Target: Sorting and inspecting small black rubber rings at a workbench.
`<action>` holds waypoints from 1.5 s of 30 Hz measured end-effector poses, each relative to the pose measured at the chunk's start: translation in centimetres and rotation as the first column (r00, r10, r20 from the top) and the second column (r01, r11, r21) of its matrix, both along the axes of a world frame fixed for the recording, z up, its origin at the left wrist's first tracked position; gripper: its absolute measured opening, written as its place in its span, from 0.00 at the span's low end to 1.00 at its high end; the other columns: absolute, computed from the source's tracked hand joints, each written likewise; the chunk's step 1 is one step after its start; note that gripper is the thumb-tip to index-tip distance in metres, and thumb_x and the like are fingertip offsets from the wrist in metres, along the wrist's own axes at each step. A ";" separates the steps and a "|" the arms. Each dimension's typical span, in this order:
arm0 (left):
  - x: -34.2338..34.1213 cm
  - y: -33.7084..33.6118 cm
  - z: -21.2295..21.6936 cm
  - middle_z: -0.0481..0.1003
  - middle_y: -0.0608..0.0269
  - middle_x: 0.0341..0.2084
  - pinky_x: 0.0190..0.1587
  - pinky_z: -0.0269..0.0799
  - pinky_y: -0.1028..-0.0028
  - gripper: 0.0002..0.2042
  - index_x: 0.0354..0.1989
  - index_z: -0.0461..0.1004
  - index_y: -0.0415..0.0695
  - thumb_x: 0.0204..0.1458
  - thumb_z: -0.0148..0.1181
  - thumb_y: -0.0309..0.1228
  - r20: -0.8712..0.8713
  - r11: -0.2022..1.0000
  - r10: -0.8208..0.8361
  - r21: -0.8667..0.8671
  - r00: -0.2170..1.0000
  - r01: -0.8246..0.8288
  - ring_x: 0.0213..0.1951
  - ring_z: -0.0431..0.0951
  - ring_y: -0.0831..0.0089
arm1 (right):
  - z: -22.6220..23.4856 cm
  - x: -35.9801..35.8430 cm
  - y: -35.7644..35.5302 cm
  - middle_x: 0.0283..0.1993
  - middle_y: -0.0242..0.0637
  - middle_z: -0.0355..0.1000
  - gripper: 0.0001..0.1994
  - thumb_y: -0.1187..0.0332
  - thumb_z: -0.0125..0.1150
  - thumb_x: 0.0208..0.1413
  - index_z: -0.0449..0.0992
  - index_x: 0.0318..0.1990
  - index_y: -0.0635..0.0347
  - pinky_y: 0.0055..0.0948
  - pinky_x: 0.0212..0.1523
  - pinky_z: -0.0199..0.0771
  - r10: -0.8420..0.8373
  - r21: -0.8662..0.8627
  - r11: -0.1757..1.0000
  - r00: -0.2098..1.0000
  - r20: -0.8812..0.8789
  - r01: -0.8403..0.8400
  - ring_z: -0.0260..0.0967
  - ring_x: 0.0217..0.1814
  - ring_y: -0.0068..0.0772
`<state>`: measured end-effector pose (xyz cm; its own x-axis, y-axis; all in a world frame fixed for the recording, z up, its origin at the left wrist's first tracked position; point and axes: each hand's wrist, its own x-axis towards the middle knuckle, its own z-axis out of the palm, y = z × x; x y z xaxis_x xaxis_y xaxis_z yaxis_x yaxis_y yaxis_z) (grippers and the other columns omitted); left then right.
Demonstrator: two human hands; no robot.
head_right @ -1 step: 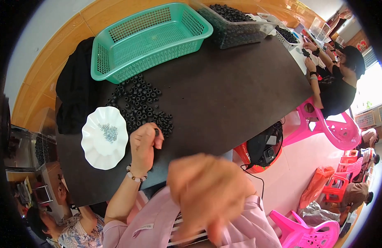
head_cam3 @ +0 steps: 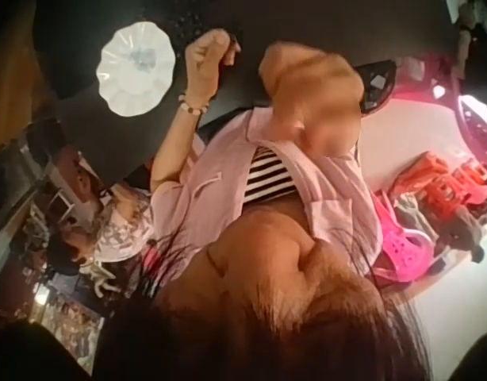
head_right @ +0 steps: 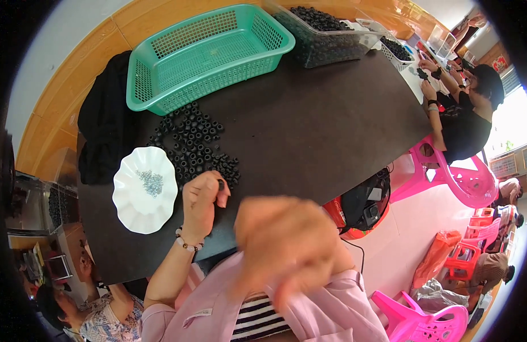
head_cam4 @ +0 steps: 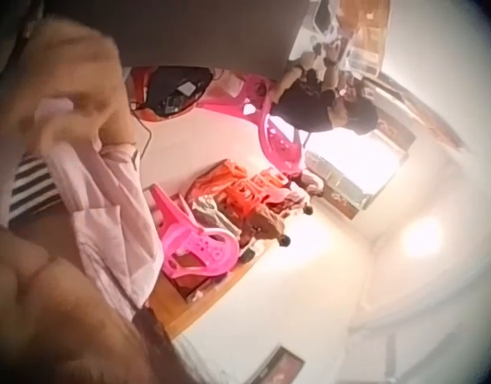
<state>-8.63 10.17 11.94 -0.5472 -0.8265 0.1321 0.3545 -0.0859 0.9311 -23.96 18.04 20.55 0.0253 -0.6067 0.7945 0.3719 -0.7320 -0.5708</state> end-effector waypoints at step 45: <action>1.3 -2.0 0.7 0.61 0.74 0.12 0.20 0.50 0.84 0.19 0.18 0.69 0.41 0.61 0.52 0.38 -0.060 0.718 0.695 0.104 0.716 -0.688 0.17 0.56 0.87 | 1.2 -26.4 -22.6 0.34 0.44 0.78 0.18 0.58 0.63 0.49 0.78 0.44 0.60 0.37 0.41 0.73 -0.491 -0.356 0.038 -0.293 -0.820 0.934 0.76 0.39 0.44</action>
<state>-7.29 8.15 12.68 0.1920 -0.9783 0.0777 0.4207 0.1536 0.8941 -50.35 -4.56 21.79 -0.4100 -0.7270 0.5508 -0.9101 0.2864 -0.2994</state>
